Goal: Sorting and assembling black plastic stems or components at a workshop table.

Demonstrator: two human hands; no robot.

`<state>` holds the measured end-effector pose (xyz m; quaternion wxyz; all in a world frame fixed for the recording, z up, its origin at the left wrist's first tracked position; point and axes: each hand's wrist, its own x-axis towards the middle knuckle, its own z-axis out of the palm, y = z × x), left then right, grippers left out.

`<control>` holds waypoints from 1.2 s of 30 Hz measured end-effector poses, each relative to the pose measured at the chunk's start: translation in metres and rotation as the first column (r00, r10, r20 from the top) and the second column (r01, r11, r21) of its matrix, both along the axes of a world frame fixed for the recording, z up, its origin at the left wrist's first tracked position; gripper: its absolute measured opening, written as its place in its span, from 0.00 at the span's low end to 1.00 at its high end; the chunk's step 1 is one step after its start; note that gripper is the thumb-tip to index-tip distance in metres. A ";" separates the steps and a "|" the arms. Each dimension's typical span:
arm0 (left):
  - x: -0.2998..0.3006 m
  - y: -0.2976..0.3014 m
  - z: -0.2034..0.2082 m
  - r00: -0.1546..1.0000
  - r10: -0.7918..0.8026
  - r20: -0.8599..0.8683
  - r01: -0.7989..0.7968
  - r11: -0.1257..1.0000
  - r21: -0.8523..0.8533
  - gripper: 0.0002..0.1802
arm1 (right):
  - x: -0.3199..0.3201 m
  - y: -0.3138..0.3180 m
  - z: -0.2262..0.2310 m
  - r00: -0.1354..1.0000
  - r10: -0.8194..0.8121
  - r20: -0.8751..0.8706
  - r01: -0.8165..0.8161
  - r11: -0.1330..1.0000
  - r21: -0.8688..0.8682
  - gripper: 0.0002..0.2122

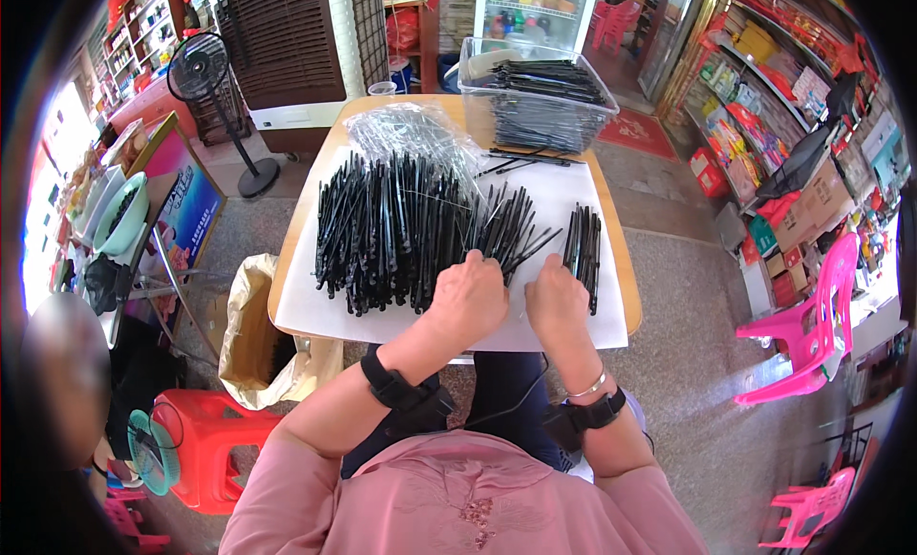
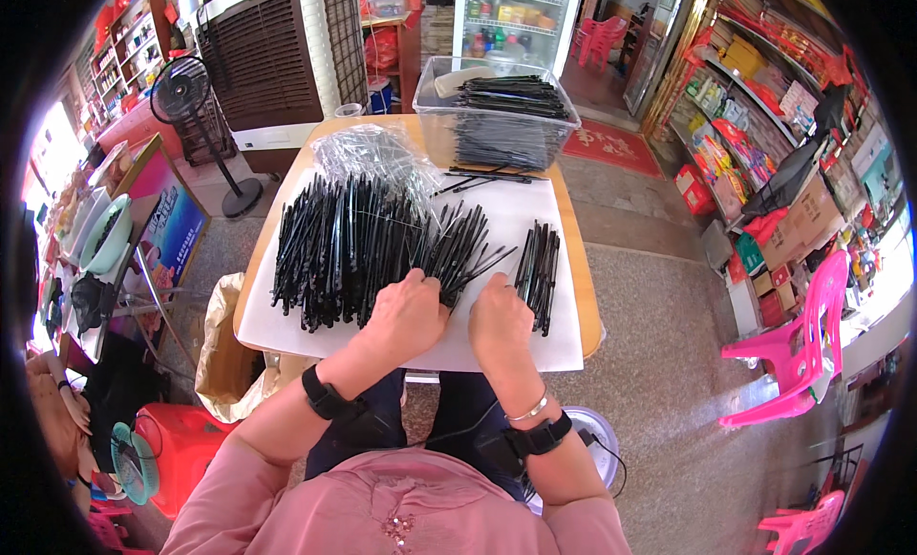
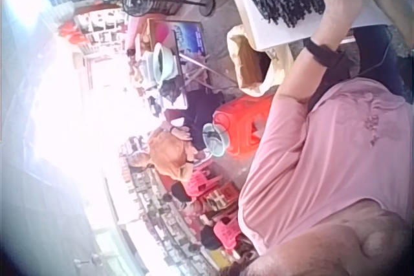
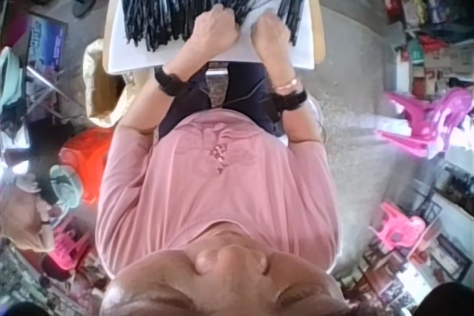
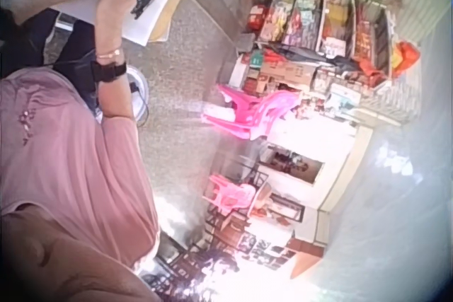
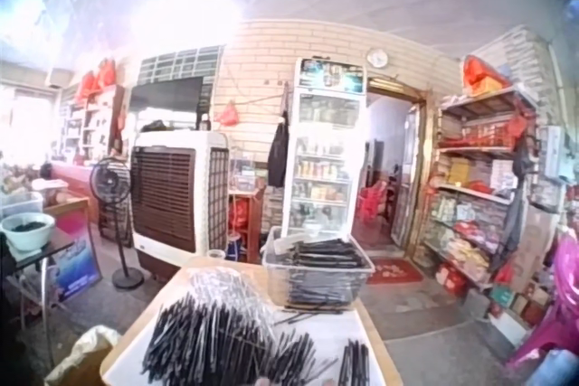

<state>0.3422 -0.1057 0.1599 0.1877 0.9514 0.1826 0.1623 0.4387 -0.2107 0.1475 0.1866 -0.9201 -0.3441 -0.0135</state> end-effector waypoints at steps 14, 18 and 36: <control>-0.042 0.030 -0.002 0.979 0.090 0.181 0.056 0.739 -0.672 0.13 | -0.004 -0.001 -0.003 1.000 -0.001 0.023 -0.001 0.999 0.050 0.06; -0.052 0.032 0.002 0.981 0.088 0.175 0.140 0.305 -0.942 0.11 | 0.000 0.005 0.001 0.999 0.040 0.016 -0.039 0.998 -0.050 0.07; -0.056 0.024 -0.011 0.947 0.138 0.291 0.303 -0.074 -0.950 0.06 | 0.004 -0.029 -0.005 0.653 0.189 -0.733 0.325 0.804 0.497 0.17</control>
